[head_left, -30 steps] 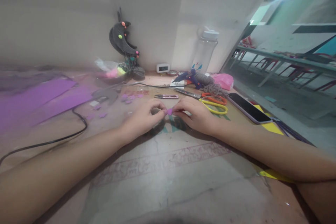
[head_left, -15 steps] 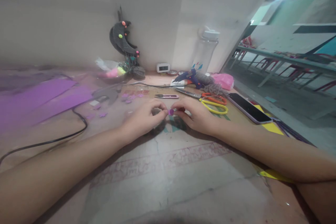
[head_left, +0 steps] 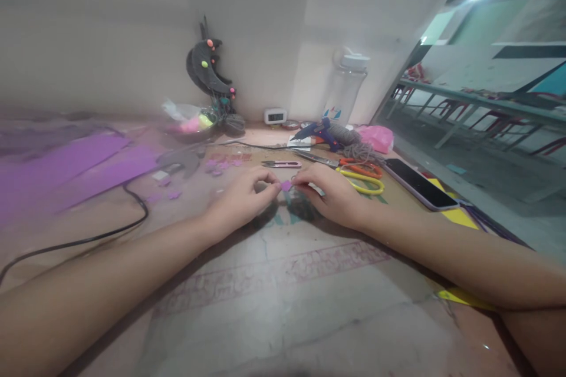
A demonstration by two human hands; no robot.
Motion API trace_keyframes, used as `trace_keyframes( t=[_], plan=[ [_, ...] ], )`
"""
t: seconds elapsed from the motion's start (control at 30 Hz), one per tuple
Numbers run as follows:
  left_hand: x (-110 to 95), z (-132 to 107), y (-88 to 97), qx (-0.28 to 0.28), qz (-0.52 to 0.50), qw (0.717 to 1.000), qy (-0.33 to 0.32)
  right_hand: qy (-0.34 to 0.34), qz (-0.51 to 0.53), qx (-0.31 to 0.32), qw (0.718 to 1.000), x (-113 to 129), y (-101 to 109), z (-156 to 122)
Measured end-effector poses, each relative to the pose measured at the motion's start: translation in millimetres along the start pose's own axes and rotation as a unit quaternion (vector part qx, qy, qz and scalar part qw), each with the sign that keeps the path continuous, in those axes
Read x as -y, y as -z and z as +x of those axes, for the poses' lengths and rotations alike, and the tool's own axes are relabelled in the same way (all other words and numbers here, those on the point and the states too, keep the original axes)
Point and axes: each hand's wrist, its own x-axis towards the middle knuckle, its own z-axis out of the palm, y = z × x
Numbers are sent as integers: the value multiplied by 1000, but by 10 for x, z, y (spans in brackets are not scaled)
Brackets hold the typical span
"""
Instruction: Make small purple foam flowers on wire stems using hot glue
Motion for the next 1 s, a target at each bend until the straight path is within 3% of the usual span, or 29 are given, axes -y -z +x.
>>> trace_keyframes(
  t=[0.37,0.7,0.8,1.0],
  plan=[
    [-43,2,10,9,16,1000,18,17,-28,0,999,-48,-18,14],
    [-22,8,3,3,24,1000,12,105,24,3,994,94,52,65],
    [-31,10,5,9,15,1000,17,91,42,7,995,100,55,51],
    [-15,8,3,16,19,1000,13,-22,29,-4,999,-14,10,11]
  ],
)
